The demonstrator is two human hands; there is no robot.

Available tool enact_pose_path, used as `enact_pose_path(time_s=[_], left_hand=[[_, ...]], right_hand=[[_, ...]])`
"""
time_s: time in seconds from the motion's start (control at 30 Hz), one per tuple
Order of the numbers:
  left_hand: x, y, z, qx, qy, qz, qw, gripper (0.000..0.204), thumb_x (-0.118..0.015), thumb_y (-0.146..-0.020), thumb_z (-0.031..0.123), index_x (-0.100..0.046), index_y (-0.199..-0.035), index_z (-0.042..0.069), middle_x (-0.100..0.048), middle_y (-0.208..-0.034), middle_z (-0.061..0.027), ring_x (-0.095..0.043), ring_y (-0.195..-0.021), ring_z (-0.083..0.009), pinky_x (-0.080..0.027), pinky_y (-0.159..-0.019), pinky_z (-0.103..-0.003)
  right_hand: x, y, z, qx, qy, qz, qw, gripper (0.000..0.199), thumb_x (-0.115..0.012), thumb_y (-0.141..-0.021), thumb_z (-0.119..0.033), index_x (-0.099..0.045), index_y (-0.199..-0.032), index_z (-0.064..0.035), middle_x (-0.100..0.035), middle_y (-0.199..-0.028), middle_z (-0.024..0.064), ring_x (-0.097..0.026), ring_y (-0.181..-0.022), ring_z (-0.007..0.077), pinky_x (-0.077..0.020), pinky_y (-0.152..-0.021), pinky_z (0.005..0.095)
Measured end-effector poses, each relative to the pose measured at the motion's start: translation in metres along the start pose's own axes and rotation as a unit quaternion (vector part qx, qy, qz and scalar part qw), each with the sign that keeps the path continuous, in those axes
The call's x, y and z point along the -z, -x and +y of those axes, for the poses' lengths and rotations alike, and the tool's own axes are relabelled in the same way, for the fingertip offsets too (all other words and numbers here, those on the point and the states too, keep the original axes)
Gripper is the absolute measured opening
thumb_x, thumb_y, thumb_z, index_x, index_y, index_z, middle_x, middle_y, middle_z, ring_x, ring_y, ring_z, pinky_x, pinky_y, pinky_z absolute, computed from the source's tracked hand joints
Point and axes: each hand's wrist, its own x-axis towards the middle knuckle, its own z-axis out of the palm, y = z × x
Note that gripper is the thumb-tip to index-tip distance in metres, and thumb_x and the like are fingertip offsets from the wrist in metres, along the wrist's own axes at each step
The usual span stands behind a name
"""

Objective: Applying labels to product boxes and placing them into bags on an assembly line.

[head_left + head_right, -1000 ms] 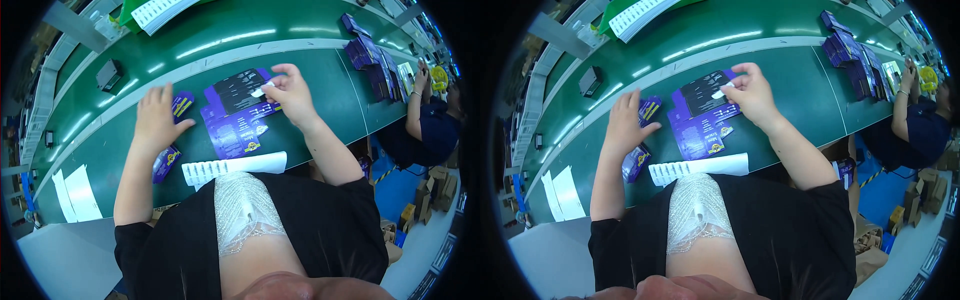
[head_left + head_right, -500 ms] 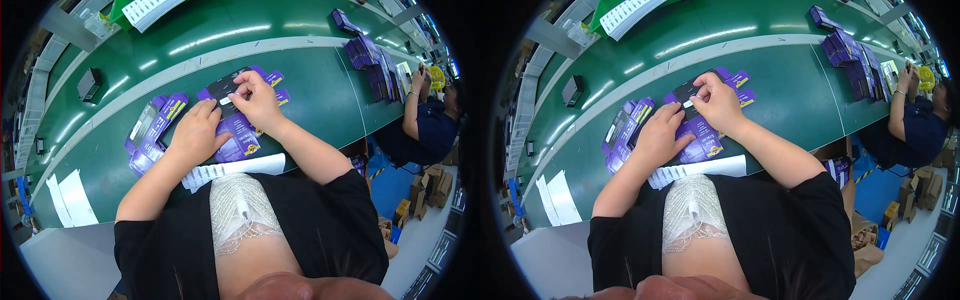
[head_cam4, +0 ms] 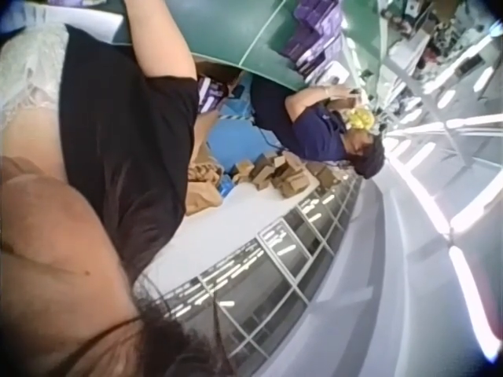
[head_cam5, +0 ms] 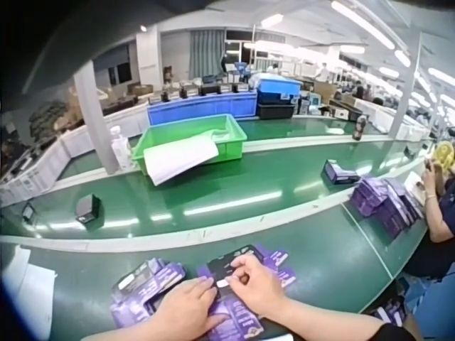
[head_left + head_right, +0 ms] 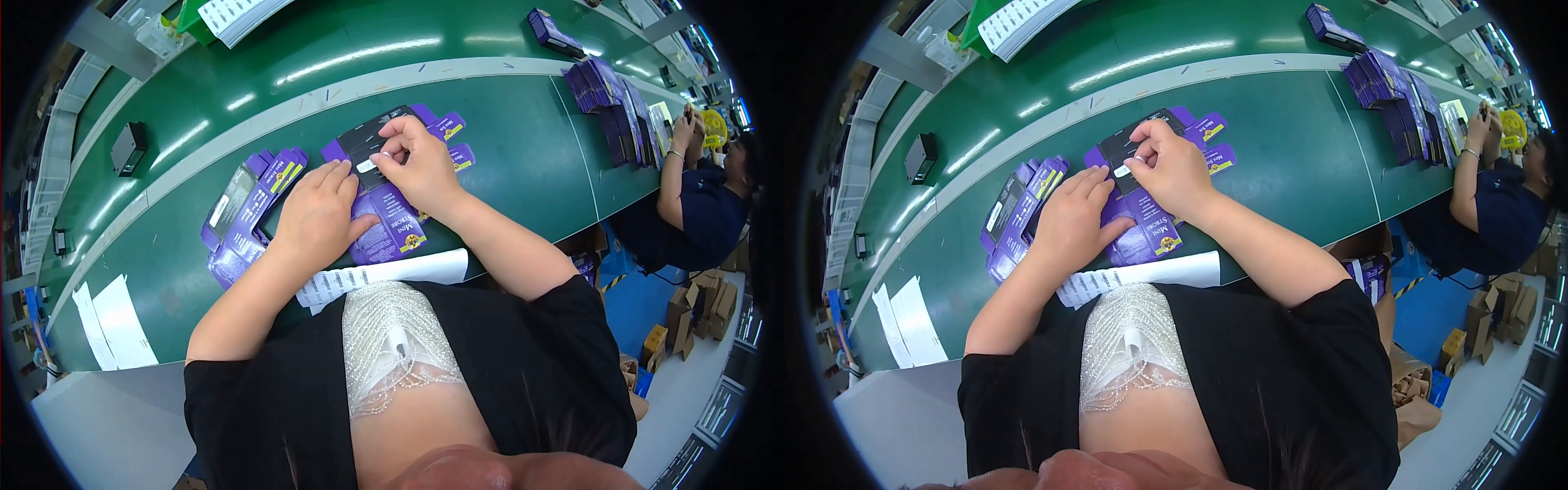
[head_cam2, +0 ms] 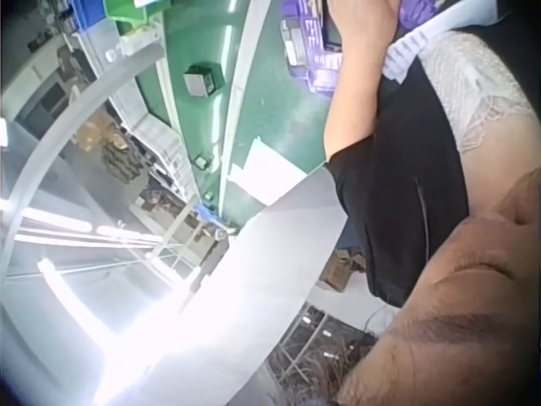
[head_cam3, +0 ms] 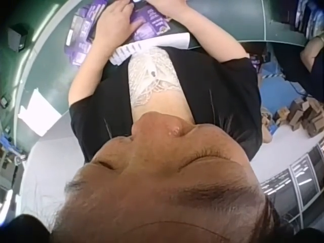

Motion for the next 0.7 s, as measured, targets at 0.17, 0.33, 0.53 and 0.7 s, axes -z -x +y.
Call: enact_pose_path(time_s=[0.17, 0.33, 0.53, 0.7], left_hand=[[0.004, -0.006, 0.003, -0.012, 0.010, 0.004, 1.000, 0.055, -0.078, -0.076, 0.033, -0.062, -0.116, -0.002, -0.062, -0.118, -0.0165, -0.060, -0.108, -0.0309, -0.047, -0.097, -0.038], [0.004, -0.009, 0.003, -0.026, -0.020, -0.016, 0.999, 0.059, -0.076, -0.078, 0.035, -0.059, -0.121, -0.001, -0.060, -0.113, -0.0149, -0.058, -0.103, -0.0294, -0.047, -0.093, -0.037], [0.004, -0.015, 0.004, -0.058, -0.032, -0.014, 0.998, 0.057, -0.074, -0.080, 0.036, -0.060, -0.121, 0.000, -0.058, -0.108, -0.0143, -0.056, -0.099, -0.0282, -0.046, -0.090, -0.036], [0.006, -0.020, 0.008, -0.034, -0.031, -0.049, 0.998, 0.056, -0.073, -0.082, 0.036, -0.061, -0.122, 0.000, -0.057, -0.105, -0.0141, -0.055, -0.096, -0.0276, -0.045, -0.088, -0.036]], right_hand=[[0.002, 0.000, 0.005, 0.013, 0.005, 0.009, 1.000, 0.029, -0.069, -0.081, -0.004, -0.057, -0.108, -0.0063, -0.065, -0.074, 0.0002, -0.060, -0.063, 0.0133, -0.0467, -0.059, 0.0271], [0.010, -0.001, 0.002, 0.042, 0.061, -0.002, 0.997, 0.031, -0.068, -0.081, -0.003, -0.056, -0.109, -0.0055, -0.063, -0.074, 0.0015, -0.059, -0.061, 0.0142, -0.0470, -0.059, 0.0281], [0.022, -0.003, 0.008, 0.080, 0.084, 0.020, 0.993, 0.033, -0.065, -0.083, 0.004, -0.054, -0.114, -0.0025, -0.058, -0.077, 0.0028, -0.053, -0.063, 0.0081, -0.0441, -0.057, 0.0212], [0.027, -0.008, 0.013, -0.012, -0.007, -0.038, 0.999, 0.035, -0.063, -0.084, 0.005, -0.053, -0.116, -0.0018, -0.057, -0.079, 0.0036, -0.052, -0.063, 0.0072, -0.0428, -0.057, 0.0204]])
